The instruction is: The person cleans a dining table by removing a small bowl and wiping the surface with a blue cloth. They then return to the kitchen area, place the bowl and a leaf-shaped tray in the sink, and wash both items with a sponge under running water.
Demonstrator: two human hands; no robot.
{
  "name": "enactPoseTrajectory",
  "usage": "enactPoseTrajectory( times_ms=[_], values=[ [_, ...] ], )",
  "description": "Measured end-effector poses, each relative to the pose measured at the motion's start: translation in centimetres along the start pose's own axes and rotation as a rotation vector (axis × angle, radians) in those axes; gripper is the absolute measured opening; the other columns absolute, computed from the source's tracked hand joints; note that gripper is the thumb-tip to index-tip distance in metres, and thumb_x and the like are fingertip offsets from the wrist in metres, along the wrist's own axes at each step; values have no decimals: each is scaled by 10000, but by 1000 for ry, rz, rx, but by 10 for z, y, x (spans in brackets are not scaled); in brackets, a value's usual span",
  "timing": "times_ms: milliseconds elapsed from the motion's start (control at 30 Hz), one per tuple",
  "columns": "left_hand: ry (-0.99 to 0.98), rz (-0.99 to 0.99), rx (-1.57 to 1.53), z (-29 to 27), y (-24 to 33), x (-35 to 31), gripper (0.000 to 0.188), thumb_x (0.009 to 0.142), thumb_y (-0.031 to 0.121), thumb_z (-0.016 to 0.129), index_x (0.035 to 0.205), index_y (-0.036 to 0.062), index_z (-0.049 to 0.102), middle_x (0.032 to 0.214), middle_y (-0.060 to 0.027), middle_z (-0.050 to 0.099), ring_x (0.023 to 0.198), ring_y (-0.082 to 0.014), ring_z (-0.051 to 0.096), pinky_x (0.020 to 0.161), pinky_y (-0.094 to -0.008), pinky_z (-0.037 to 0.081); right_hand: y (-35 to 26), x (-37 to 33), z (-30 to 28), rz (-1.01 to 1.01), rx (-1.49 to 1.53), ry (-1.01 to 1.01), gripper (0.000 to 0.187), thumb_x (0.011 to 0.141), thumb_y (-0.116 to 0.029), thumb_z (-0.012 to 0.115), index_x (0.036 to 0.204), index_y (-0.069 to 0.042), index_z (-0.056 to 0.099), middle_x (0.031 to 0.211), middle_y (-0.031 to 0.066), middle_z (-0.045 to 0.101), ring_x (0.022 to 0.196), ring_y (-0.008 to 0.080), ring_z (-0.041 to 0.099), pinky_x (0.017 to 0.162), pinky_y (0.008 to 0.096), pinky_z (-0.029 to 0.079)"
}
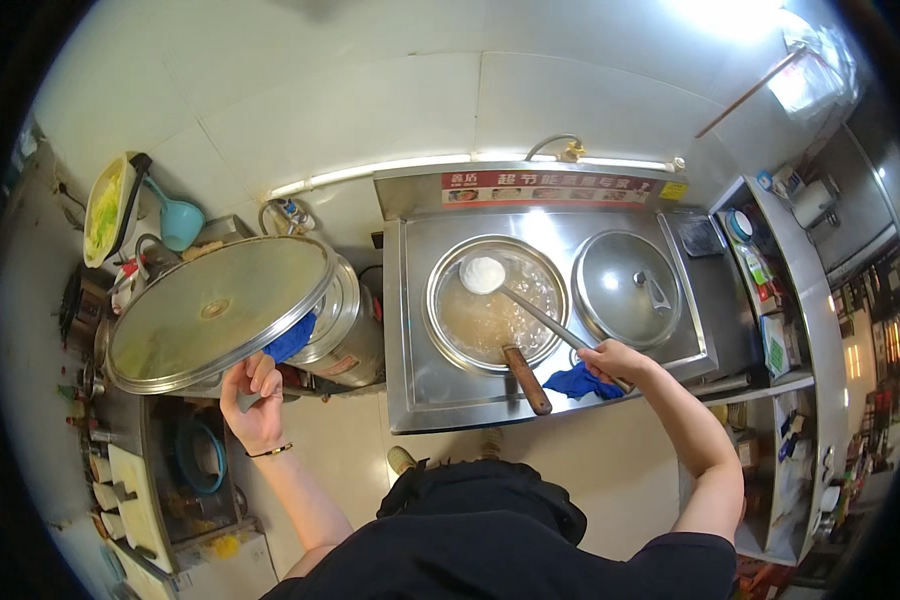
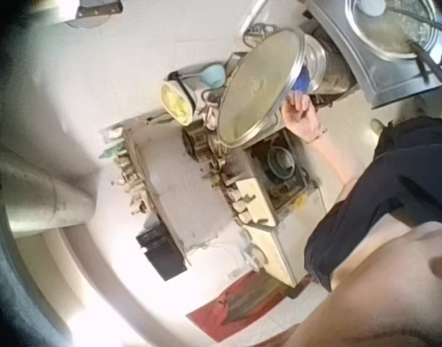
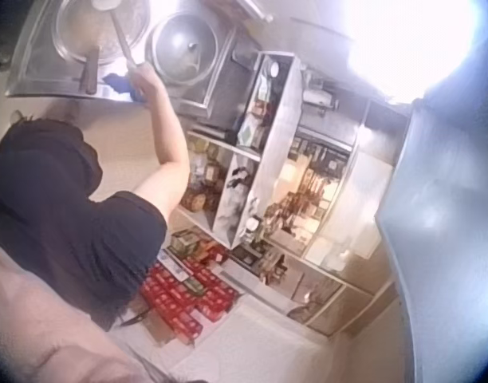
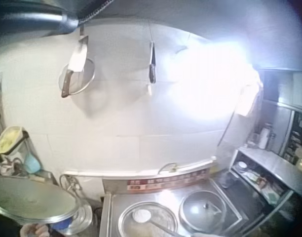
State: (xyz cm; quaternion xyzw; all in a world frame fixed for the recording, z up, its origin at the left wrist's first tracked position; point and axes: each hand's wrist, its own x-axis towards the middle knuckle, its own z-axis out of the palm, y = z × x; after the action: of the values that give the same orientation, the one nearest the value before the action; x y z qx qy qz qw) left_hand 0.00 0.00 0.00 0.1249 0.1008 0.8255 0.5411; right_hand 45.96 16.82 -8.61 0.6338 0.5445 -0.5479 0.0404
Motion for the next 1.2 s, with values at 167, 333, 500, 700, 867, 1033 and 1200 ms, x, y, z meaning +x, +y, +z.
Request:
enactPoseTrajectory(
  times_ms=[167,333,500,700,867,1033,1200],
  values=[
    [4,-30,-6,0,5,6,217,835,36,404,1017,-69,350,696,-25,265,581,-100,280,504,-226,267,18,-3,15,-8,110,57,398,820,-350,513,591,-25,497,512,28,466,394,109,410,397,257,348],
    [7,-82,1,0,7,12,90,815,42,410,847,-14,346,703,-31,280,592,-104,286,501,-228,263,28,-13,26,19,189,89,402,829,-346,506,584,-27,500,501,29,463,385,106,421,382,253,345],
    [23,-121,-3,3,5,19,98,809,47,412,751,15,339,705,-35,286,594,-107,287,502,-232,261,39,-25,34,44,252,115,414,831,-355,502,578,-27,504,504,25,472,388,108,427,388,246,358],
    [6,-167,-11,2,4,25,108,812,46,409,742,19,332,705,-39,290,592,-108,293,501,-234,264,61,-39,48,71,350,101,382,832,-357,500,616,-42,500,519,2,464,393,81,419,374,221,345],
    [-19,-202,-7,3,2,28,114,811,42,409,729,26,333,697,-42,301,592,-111,303,496,-234,274,70,-60,64,122,387,136,387,838,-365,485,641,-32,497,539,9,469,407,87,426,385,231,358],
    [-28,-208,-44,-3,3,29,169,837,36,406,960,-74,373,690,-31,287,575,-101,291,493,-226,260,71,-81,84,145,444,167,387,832,-369,493,644,-30,497,543,24,466,412,105,418,390,250,353],
    [-12,-215,-38,-5,8,27,120,836,37,406,904,-58,380,685,-28,282,574,-101,288,496,-226,260,69,-95,103,162,512,164,394,838,-388,479,696,-21,500,564,12,458,430,81,417,392,217,354]
  ],
)
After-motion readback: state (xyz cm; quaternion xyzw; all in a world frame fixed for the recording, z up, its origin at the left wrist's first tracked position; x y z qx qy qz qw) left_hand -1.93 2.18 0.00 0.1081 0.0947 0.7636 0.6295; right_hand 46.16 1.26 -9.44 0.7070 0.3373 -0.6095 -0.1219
